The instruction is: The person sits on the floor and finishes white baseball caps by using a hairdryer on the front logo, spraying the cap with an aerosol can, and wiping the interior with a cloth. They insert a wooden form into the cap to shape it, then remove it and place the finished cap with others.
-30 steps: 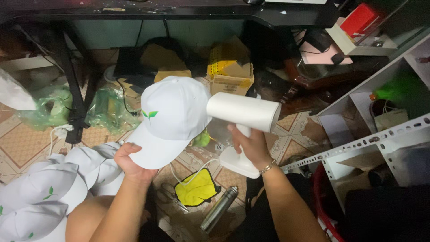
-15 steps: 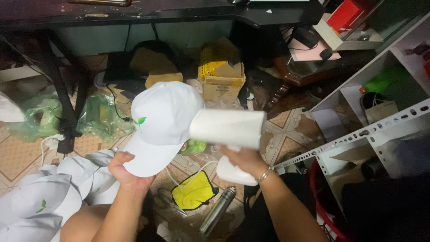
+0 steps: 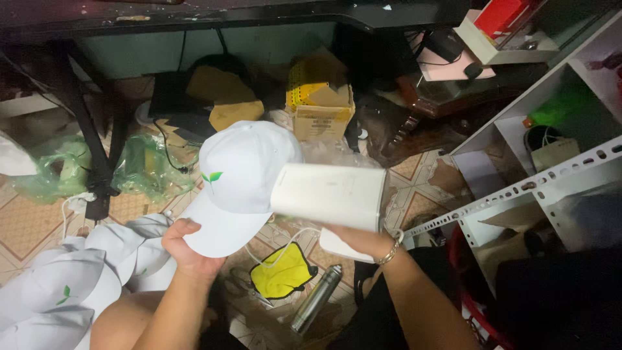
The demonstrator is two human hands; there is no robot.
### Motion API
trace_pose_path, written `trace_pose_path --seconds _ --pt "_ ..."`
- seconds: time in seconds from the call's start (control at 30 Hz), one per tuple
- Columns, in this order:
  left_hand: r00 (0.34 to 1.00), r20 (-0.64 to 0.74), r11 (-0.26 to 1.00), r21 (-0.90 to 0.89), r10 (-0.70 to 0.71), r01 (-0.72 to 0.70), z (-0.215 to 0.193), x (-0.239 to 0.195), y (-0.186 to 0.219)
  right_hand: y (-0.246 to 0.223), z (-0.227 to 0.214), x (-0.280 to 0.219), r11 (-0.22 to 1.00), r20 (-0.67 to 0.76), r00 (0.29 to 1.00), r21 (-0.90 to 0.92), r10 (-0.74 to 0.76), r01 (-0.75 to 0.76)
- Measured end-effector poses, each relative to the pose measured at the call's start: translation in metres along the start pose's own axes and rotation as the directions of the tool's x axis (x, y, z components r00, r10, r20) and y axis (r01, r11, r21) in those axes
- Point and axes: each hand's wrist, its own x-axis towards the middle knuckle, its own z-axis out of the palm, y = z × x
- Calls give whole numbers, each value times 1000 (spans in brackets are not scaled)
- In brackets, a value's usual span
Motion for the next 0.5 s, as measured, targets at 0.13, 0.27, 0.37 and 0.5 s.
trace_pose_path --seconds 0.13,0.27,0.37,0.5 --pt "1000 3 1000 17 -4 4 -1 -3 1 6 -6 -2 515 207 516 61 831 -855" --pt "999 -48 999 46 -21 23 -2 -3 -3 8 -9 -7 494 259 500 93 826 -864" --pt "999 -38 998 46 -29 30 -6 0 -4 10 -5 -8 538 373 509 31 776 -842" --pt "1000 -3 998 65 -5 5 -12 1 -2 11 -3 -10 460 237 446 -4 863 -888"
